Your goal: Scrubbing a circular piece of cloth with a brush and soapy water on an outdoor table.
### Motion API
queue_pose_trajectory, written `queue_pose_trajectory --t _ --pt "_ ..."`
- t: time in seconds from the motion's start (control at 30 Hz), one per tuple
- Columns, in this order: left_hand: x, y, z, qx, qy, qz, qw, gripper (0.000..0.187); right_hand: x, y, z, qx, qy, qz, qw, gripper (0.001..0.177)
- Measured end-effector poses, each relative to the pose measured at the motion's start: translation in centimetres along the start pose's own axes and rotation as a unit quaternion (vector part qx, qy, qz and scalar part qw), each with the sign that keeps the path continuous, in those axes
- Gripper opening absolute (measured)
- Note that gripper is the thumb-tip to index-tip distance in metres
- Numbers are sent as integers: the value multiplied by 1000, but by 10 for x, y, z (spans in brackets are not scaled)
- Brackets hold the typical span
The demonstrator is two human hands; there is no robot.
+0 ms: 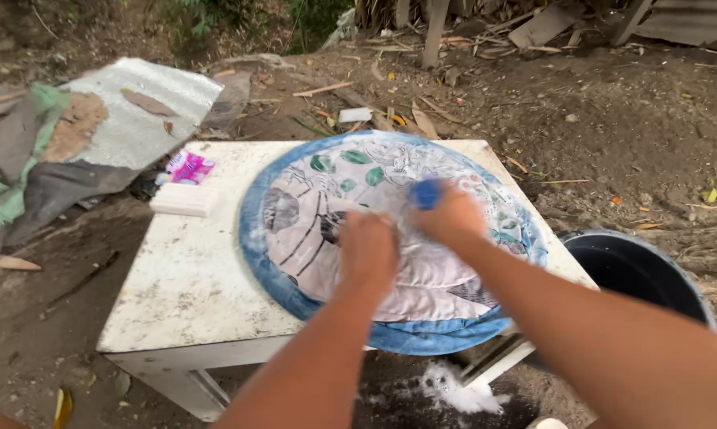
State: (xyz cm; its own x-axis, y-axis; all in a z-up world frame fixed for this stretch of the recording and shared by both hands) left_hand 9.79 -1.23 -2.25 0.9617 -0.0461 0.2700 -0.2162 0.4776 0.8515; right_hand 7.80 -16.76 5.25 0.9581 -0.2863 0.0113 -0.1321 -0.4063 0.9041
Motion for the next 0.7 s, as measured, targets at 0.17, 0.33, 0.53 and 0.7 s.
queue_pose_trajectory --t 0.17,0.33,0.53,0.7 --pt "4 87 -38 125 88 6 988 40 21 -7 2 -51 157 16 986 82" --pt "0 116 -67 133 154 -61 977 70 67 11 75 -29 108 49 993 79" --pt "3 107 -58 153 158 -65 973 67 43 -20 -3 -48 57 45 996 78" --pt "11 96 -73 153 139 -29 978 60 53 7 15 -65 97 -1 993 86"
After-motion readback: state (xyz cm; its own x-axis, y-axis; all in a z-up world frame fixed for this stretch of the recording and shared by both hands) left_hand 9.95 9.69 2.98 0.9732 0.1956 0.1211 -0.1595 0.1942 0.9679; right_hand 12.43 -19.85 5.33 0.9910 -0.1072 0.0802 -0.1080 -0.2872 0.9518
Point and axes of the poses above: each hand's wrist, its own x-axis towards the middle knuckle, its own y-axis out of the back of the hand, z = x × y, the point moved 7 cm from there along x, towards the middle knuckle, and after that the axes turned 11 degrees about y, right-handed, at the moved point
